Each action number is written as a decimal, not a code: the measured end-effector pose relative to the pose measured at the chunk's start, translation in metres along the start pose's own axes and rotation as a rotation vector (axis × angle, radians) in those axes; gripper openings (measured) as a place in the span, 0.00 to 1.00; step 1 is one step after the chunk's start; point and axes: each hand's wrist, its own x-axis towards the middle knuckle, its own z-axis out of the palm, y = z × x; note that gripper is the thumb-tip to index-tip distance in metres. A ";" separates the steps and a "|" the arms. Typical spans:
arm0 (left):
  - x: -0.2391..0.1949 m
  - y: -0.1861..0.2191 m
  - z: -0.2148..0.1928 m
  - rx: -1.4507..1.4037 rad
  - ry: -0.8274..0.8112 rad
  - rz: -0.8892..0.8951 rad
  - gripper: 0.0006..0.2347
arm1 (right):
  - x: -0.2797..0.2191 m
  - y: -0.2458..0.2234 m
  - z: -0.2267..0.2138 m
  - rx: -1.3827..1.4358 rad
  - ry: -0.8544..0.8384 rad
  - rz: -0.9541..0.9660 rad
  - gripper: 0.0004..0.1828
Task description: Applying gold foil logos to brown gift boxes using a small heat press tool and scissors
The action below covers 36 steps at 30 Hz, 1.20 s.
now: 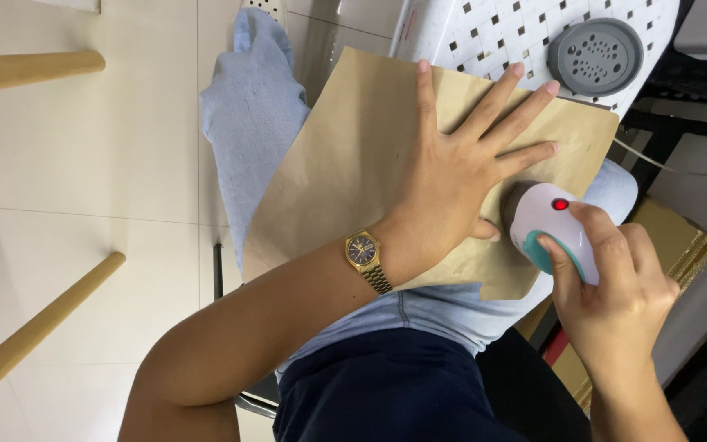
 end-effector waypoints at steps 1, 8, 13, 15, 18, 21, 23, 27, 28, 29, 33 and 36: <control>0.000 0.000 0.000 -0.012 0.014 -0.001 0.47 | 0.003 -0.001 0.000 0.010 0.012 -0.009 0.20; 0.000 0.000 0.004 -0.031 0.043 -0.001 0.47 | 0.008 0.001 0.003 -0.016 0.025 -0.029 0.21; 0.003 0.001 0.011 -0.047 0.059 0.006 0.48 | 0.026 0.013 -0.032 0.292 -0.084 -0.015 0.21; 0.003 -0.001 0.013 -0.051 0.071 0.008 0.48 | 0.032 0.040 -0.037 0.446 -0.125 0.013 0.20; 0.001 -0.002 0.013 -0.068 0.088 0.021 0.48 | 0.041 0.088 -0.026 0.500 -0.052 0.063 0.33; 0.001 -0.004 0.015 -0.015 0.105 0.018 0.49 | 0.084 0.108 -0.012 0.457 0.012 -0.064 0.29; 0.000 -0.005 0.015 -0.035 0.125 0.012 0.49 | 0.116 0.108 -0.003 0.254 0.024 -0.288 0.24; -0.002 -0.009 0.013 -0.038 0.169 0.035 0.49 | 0.140 0.093 0.015 0.251 0.033 -0.354 0.23; -0.002 -0.010 0.012 -0.035 0.161 0.040 0.48 | 0.141 0.093 0.021 0.199 0.032 -0.331 0.23; -0.002 -0.011 0.011 -0.034 0.151 0.053 0.47 | 0.141 0.093 0.027 0.146 0.029 -0.300 0.23; -0.005 -0.012 0.006 -0.066 0.165 0.074 0.48 | 0.146 0.088 0.028 0.129 0.053 -0.284 0.22; -0.006 -0.014 0.004 -0.026 0.159 0.077 0.49 | 0.149 0.086 0.026 0.128 0.087 -0.328 0.23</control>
